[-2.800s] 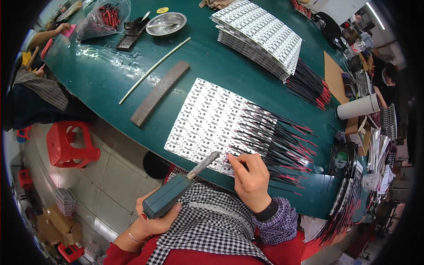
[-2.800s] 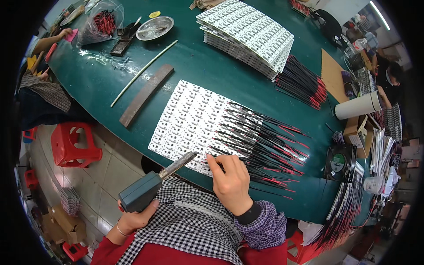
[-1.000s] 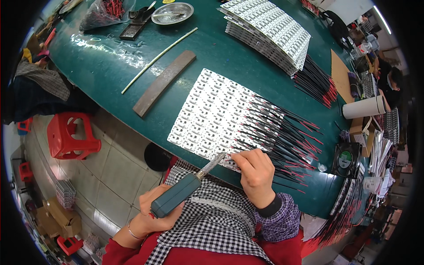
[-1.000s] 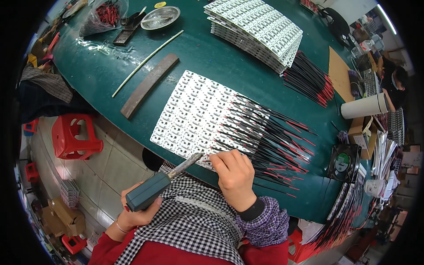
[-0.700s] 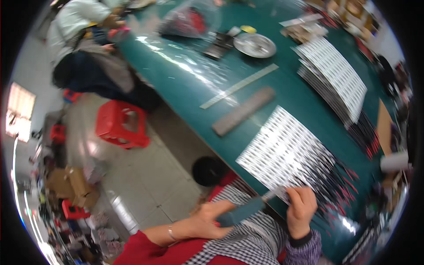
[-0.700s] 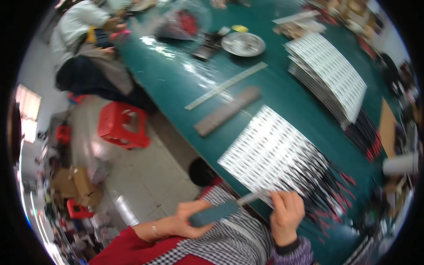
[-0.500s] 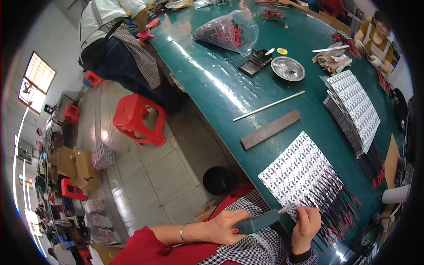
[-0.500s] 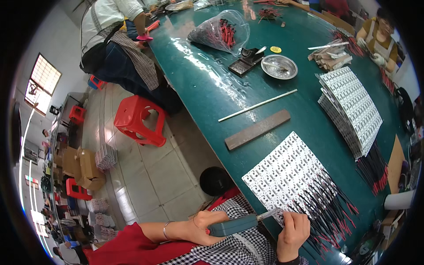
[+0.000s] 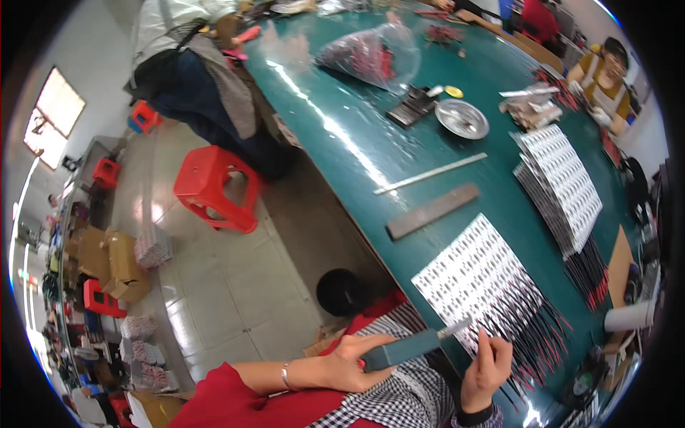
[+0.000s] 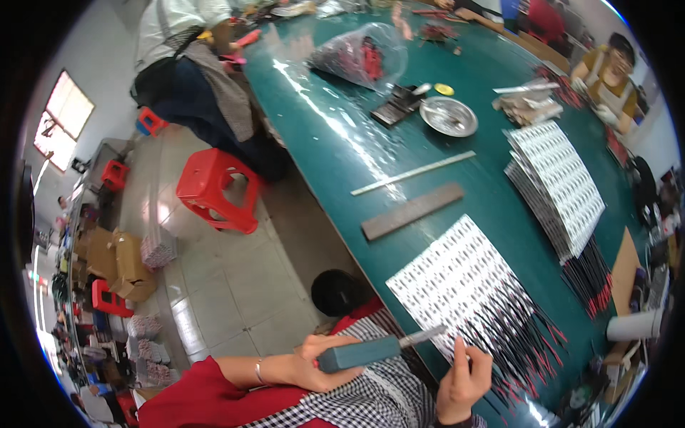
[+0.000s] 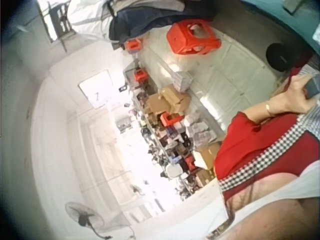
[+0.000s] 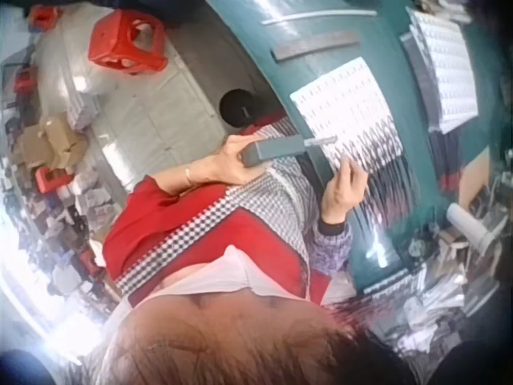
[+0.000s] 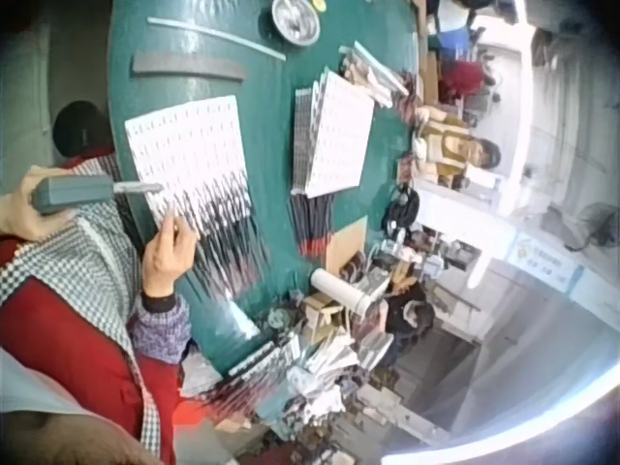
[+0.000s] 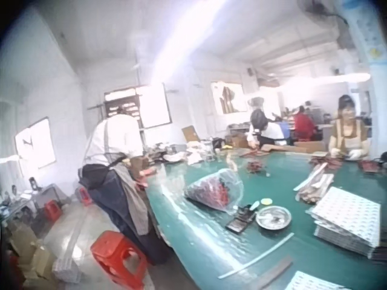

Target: The person solders wires onto circuit board modules using a soldering gun, positioning the wires onto the connection points by hand.

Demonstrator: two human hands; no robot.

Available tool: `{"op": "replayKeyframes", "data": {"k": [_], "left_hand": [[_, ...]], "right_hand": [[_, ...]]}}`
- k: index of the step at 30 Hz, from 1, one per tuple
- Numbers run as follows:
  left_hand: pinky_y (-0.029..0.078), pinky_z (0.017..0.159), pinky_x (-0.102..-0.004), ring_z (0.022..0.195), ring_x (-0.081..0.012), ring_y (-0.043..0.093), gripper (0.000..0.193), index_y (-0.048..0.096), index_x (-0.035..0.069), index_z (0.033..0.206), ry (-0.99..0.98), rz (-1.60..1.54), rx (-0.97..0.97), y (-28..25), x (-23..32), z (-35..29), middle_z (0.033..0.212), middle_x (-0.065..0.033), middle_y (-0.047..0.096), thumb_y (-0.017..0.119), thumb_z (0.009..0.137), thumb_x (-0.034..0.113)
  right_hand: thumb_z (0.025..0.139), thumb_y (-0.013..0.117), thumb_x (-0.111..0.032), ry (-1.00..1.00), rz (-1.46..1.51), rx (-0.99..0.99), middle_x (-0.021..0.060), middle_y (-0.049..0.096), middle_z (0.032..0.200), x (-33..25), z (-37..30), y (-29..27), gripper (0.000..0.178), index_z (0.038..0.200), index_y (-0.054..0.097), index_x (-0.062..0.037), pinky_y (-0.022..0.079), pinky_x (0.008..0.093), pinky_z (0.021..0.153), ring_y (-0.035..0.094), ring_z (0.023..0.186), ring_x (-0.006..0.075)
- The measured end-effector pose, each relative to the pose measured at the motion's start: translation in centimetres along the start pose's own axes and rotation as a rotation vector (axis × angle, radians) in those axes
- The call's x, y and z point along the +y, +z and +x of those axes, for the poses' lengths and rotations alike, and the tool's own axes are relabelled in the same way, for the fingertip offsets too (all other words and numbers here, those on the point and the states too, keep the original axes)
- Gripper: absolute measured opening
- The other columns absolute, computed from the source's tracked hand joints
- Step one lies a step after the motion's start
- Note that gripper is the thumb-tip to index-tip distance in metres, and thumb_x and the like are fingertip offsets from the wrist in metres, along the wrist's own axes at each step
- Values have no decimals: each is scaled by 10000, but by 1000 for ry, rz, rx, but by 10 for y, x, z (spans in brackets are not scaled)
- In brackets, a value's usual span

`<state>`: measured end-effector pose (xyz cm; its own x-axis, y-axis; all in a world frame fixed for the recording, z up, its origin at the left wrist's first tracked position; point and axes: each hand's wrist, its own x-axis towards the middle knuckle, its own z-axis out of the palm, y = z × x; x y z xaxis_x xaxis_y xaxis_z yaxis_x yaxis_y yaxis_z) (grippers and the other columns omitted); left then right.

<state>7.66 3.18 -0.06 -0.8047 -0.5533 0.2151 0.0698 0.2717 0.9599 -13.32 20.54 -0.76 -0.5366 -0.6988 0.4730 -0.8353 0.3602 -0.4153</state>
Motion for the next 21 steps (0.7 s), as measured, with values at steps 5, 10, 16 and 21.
{"op": "replayKeyframes", "data": {"k": [5,10,16,21], "left_hand": [[596,716,-300,806,-188,761,373,702,-60,1109,-152,92,7,-7,3,-10,950,-160,760,835,785,69],[578,697,-292,773,-165,730,313,707,-57,1061,-160,181,-104,-18,7,-6,915,-130,745,811,775,16],[577,691,-299,758,-200,732,288,716,-52,1027,-178,206,-144,-14,8,-4,924,-135,740,808,758,-5],[580,707,-308,779,-220,737,259,719,-48,994,-90,242,-159,-10,4,-6,943,-152,738,801,750,-21]], "right_hand": [[796,681,82,-10,-45,-60,114,582,898,2,5,12,398,1175,752,-14,492,392,672,587,803,290],[769,703,73,-10,74,-16,89,629,888,-2,5,18,297,1046,733,-29,486,382,681,616,791,276],[770,715,64,-20,55,-33,56,624,913,0,-1,15,271,1015,710,-51,446,357,676,592,799,238],[770,709,60,-19,56,-38,55,623,917,0,-3,15,269,1014,708,-52,439,359,670,587,792,238]]}}
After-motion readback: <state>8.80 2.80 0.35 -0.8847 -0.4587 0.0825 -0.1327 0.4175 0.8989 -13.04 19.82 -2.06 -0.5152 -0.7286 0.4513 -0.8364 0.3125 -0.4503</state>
